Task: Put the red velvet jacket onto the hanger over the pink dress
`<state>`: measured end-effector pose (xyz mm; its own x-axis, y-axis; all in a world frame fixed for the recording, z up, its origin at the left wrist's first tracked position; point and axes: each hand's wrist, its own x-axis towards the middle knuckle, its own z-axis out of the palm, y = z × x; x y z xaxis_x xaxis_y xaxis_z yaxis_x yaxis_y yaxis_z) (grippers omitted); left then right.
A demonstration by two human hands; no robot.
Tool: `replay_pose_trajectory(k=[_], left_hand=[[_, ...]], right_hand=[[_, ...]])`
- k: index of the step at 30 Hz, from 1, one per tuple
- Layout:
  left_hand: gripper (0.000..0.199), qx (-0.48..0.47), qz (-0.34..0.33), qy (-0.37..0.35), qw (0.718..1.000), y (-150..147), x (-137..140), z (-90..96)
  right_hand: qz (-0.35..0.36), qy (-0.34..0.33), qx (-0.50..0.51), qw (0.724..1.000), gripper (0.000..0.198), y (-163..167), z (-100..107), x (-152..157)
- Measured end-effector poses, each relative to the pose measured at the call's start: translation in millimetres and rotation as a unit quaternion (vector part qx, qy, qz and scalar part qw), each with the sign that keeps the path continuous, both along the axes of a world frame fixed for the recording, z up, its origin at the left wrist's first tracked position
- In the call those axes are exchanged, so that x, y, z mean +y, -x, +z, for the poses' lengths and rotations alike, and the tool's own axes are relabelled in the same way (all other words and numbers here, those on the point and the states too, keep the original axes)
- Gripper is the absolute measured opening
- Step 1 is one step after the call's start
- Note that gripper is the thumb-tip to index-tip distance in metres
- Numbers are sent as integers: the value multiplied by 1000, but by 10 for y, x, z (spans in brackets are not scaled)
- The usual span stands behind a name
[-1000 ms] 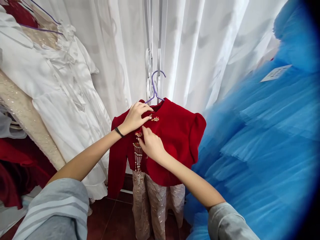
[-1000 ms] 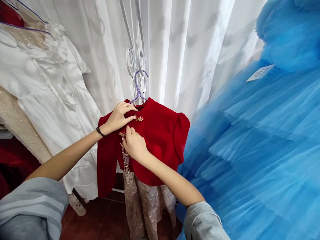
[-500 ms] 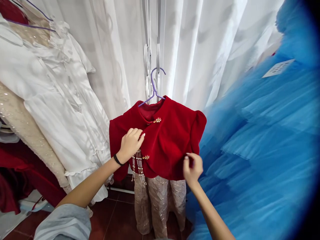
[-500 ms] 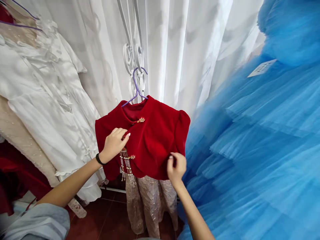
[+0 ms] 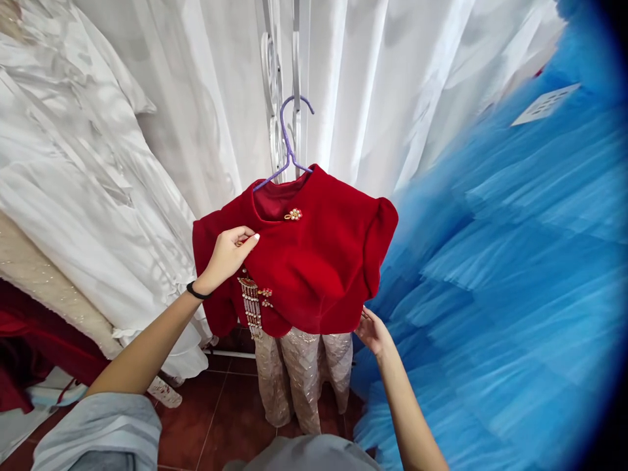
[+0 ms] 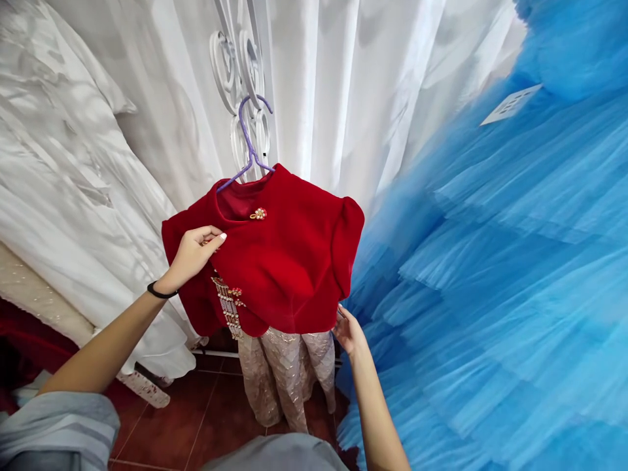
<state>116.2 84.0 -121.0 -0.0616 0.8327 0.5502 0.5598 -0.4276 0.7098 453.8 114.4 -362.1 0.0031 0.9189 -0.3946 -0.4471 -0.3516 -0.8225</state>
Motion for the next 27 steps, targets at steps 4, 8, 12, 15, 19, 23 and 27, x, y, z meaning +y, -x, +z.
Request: replay_pose_trajectory(k=[4,8,12,15,19,23,27], left_hand=[[20,-12,-10,5,1000,17,42,-18],[23,-5,-27,18,999,27,56,-15],[24,9,-36,25,999,45,79,-19],[22,2,-24,18,1000,52,106,-52],[22,-17,-11,10,1000,54,115,-115],[23,-16,-5,-5,1000,53,84,-142],[25,45,36,-40,998,17,10,-142]], right_hand=[[-70,19,-45,996,55,3,-222,31],[-121,-142,-204,961,86,-34,-195,337],[-9,-312,-350,884,48,-89,-75,628],[-4,-318,-371,872,28,-227,13,639],[-153,-304,-415,844,33,-634,132,413],[-390,-256,-462,755,46,-873,9,121],[-242,-185,-419,855,53,-478,-380,-146]])
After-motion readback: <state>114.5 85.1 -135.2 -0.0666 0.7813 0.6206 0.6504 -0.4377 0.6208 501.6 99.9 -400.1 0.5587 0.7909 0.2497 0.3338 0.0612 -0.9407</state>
